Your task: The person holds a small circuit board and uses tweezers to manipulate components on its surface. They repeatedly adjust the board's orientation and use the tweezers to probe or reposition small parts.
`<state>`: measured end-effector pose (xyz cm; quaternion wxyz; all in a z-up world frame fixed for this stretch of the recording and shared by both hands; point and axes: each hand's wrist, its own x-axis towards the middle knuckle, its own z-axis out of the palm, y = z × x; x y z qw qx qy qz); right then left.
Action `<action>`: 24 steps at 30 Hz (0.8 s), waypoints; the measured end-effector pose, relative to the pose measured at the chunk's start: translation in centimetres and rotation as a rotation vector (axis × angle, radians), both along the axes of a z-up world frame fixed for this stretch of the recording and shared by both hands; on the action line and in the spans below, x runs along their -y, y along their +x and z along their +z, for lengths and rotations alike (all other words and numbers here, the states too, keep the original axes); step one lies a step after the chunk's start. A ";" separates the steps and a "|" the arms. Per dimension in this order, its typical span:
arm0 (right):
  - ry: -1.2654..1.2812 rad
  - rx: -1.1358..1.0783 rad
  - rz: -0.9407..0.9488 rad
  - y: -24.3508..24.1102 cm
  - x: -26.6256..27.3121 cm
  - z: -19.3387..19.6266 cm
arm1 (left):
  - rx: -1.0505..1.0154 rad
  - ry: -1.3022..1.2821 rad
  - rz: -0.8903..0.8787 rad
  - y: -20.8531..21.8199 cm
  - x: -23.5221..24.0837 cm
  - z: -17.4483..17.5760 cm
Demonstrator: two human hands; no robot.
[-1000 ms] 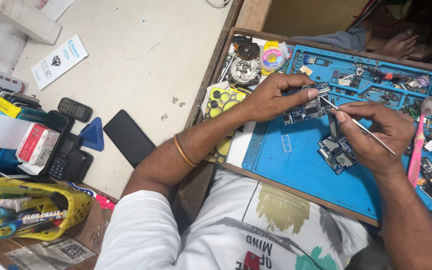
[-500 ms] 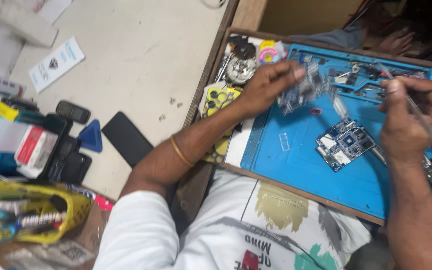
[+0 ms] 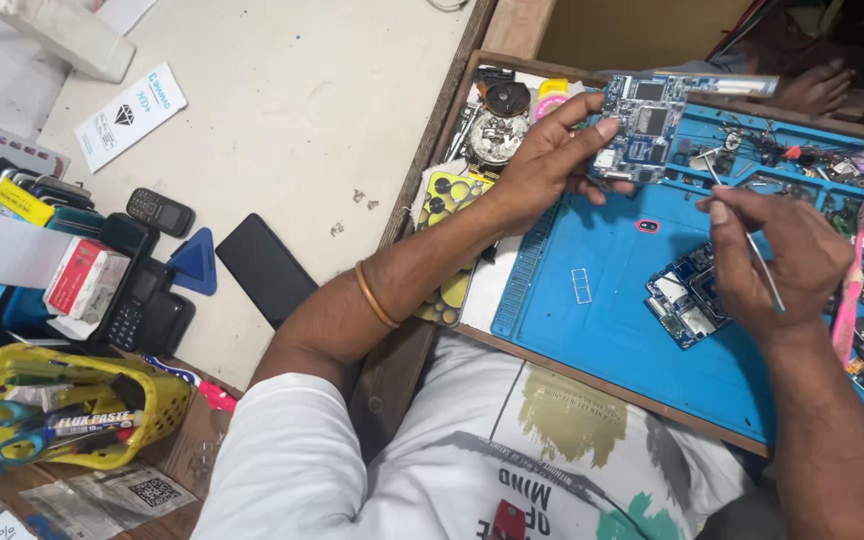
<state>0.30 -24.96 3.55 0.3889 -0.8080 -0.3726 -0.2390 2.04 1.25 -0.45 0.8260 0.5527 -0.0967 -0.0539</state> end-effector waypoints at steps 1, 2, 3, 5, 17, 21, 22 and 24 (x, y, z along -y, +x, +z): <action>-0.041 0.028 -0.007 0.1 -0.1 0.1 | 0.006 -0.015 -0.021 0.0 0.0 -0.1; -0.065 0.054 -0.003 0.1 -0.1 0.1 | 0.011 -0.030 -0.043 -0.1 -0.1 -0.3; -0.089 0.079 0.001 0.1 -0.2 0.2 | 0.016 -0.045 -0.065 -0.1 -0.1 -0.4; -0.118 0.116 0.001 0.0 -0.2 0.1 | 0.057 -0.035 -0.070 -0.1 0.1 -0.8; 0.134 -0.530 0.052 0.4 4.3 -10.1 | 0.142 0.332 -0.180 0.9 1.0 -8.3; 0.359 -0.888 0.014 -4.1 5.3 -16.2 | -0.002 0.931 -0.423 -2.8 2.1 -15.0; 0.380 -0.983 -0.009 -5.9 5.6 -17.6 | -0.052 0.961 -0.486 -5.4 2.7 -16.9; 0.413 -1.066 -0.046 -8.1 6.3 -19.3 | -0.066 1.032 -0.564 -9.0 4.1 -18.8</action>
